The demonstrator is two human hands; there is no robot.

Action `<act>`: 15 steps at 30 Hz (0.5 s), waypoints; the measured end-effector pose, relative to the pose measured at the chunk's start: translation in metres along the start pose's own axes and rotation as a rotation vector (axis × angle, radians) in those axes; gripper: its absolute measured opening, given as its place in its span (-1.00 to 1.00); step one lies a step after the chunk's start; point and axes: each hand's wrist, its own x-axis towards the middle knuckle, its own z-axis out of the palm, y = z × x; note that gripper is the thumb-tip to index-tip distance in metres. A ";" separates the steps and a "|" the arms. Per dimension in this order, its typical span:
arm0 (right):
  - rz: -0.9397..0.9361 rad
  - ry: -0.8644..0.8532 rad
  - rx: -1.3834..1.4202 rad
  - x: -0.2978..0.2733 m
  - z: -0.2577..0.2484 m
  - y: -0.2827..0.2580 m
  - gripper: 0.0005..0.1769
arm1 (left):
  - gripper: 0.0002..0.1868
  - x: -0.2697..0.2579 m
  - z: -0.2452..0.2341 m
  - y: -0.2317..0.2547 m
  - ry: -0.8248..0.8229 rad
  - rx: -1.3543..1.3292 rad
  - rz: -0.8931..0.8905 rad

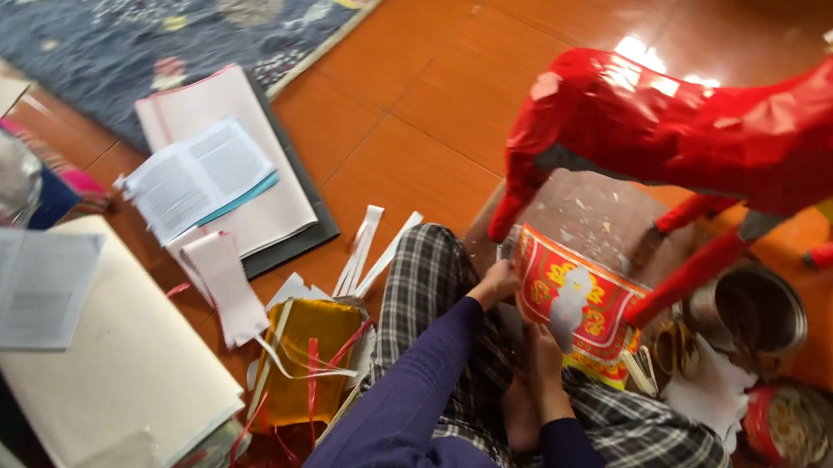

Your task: Assembling and decorating traditional paper horses using glue and paper strips.

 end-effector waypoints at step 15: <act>0.172 0.269 0.373 0.010 -0.034 -0.003 -0.81 | -0.76 -0.042 -0.024 0.034 0.372 -0.412 0.040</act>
